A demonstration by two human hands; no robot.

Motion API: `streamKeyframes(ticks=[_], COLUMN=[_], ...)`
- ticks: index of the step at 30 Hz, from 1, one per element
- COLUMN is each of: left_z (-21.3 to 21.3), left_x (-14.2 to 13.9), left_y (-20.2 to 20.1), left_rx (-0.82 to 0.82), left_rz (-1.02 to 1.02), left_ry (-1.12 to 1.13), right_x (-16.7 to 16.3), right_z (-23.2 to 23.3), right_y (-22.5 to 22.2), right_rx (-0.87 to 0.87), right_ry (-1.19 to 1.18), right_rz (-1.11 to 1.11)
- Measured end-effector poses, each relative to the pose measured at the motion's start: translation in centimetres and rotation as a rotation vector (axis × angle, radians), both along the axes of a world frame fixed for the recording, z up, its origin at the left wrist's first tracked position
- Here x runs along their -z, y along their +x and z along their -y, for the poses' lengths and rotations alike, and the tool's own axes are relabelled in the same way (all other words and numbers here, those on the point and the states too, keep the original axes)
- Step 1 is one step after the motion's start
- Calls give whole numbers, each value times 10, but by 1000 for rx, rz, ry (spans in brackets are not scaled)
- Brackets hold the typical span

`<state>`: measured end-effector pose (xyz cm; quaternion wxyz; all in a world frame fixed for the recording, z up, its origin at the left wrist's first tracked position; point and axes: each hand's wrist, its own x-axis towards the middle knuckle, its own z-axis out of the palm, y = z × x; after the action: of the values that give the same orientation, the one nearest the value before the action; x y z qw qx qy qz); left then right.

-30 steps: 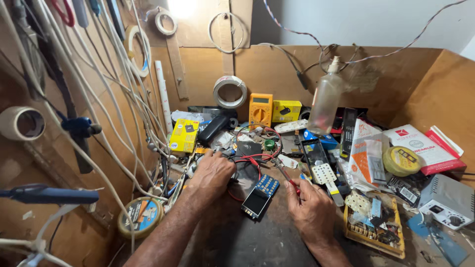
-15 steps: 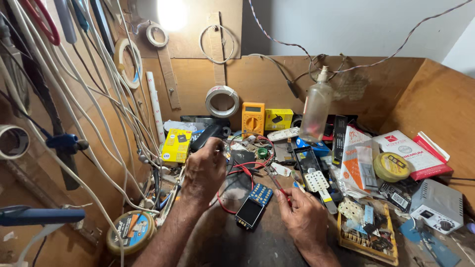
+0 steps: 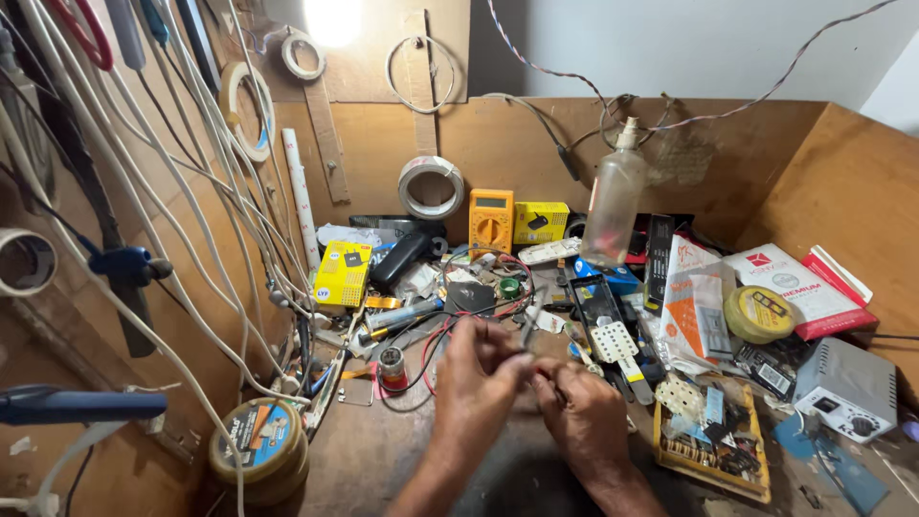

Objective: The person disassembles a small electronic device, removes the battery, and uses a multimeter to test the circuit board. They connect the multimeter probes to different points on the board and observe the readings.

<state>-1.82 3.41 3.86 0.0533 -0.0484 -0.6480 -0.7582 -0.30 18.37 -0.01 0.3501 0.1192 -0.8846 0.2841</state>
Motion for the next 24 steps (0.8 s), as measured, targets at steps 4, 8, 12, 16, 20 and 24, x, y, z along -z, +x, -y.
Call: streamKeyframes(ticks=[4,8,12,16,20,24], left_z=[-17,-24,-25,-25,-23,-18], left_x=[16,28,31,27,25,24], left_y=[20,18,10,7,17,22], left_rx=[-69,-51,-32,-127,-177,-320], left_rz=[293,436,248,98,80,-46], left_ry=[245,463,421,283,64,-197], right_x=[12,18,15,5,3,9], right_z=[-8,-9,-6,-7,-5,-5], right_y=[1,0,1,0,-5,-7], right_rx=[-32,-143,-356,-260,-306,-211], right_ry=[-197,-370,-639,-498,-631,-631], right_rz=[114,38,226,258,387,359])
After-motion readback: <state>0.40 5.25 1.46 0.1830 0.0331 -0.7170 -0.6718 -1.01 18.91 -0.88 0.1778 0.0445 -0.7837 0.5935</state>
